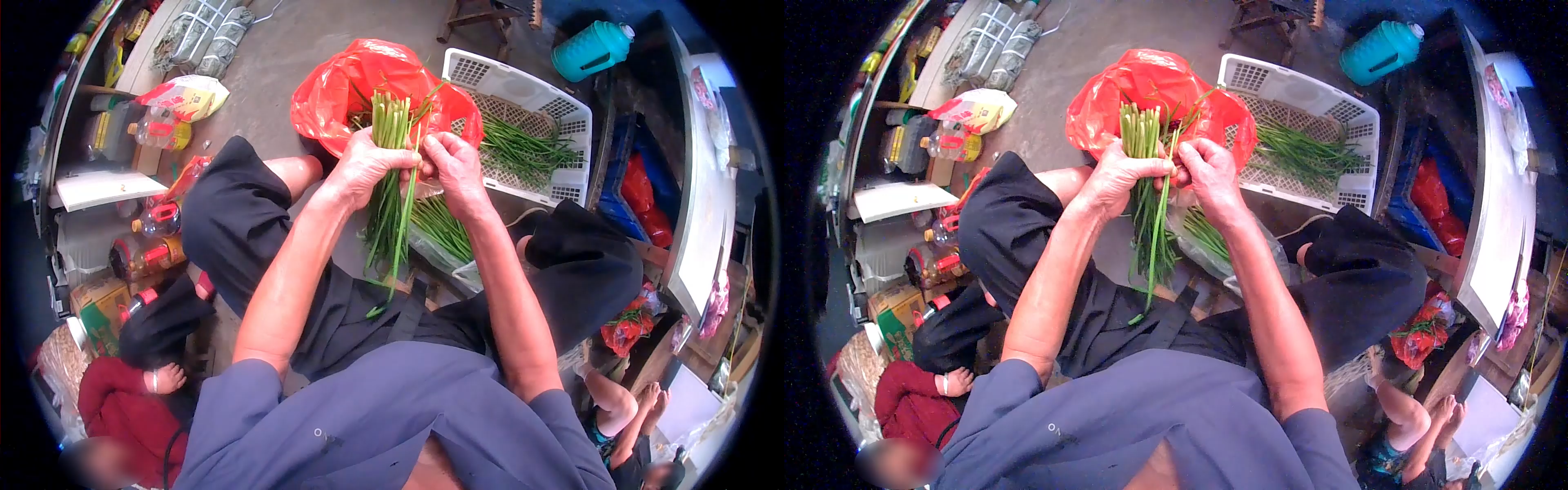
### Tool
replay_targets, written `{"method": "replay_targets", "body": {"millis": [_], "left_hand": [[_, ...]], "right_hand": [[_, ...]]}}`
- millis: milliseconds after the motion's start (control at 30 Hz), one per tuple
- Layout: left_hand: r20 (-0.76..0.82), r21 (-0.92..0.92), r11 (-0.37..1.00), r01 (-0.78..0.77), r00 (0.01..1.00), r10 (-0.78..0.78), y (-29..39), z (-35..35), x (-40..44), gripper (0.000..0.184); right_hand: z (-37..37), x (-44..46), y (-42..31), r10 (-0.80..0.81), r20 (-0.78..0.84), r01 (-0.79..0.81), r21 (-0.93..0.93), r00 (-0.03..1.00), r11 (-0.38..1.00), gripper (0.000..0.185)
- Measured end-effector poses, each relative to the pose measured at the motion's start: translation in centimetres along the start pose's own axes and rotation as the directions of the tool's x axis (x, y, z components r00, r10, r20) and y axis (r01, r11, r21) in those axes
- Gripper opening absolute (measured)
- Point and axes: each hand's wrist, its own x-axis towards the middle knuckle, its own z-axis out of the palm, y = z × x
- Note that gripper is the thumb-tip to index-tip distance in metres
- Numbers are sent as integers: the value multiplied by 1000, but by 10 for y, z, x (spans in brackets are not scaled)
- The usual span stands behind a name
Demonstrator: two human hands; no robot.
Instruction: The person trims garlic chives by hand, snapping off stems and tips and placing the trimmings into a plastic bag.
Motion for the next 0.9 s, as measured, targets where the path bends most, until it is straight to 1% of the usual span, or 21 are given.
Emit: {"method": "replay_targets", "body": {"millis": [133,233,300,433,500,600,667,833,900], "left_hand": [[-12,-6,1000,-3,1000,3,-3,-1,1,17],[-26,-1,1000,-15,1000,15,-4,-2,2,17],[-29,7,1000,-19,999,19,-6,-2,3,16],[-31,18,1000,-25,999,26,-7,-2,3,15],[-25,20,1000,-17,1000,18,-7,-2,4,14],[13,10,1000,3,1000,-3,-5,-2,3,19],[27,36,999,-1,1000,0,-3,0,2,12],[21,45,999,1,1000,-2,-4,1,2,12],[12,47,999,1,1000,-2,-5,0,3,12]], "right_hand": [[6,-4,-8,7,10,-7,-16,1000,1000,23],[10,-9,-15,39,22,-39,39,999,998,22],[7,-7,-10,-3,24,5,-53,1000,999,22],[8,-7,-6,-11,15,12,-65,1000,998,21],[6,-4,2,-57,11,58,-108,998,992,22],[7,-4,3,-64,-6,63,-144,998,988,22],[9,-7,1,-78,-3,77,-168,997,983,23],[11,-8,-2,-97,-18,90,-229,995,969,23],[10,-6,1,-120,-34,105,-296,992,949,23]]}}
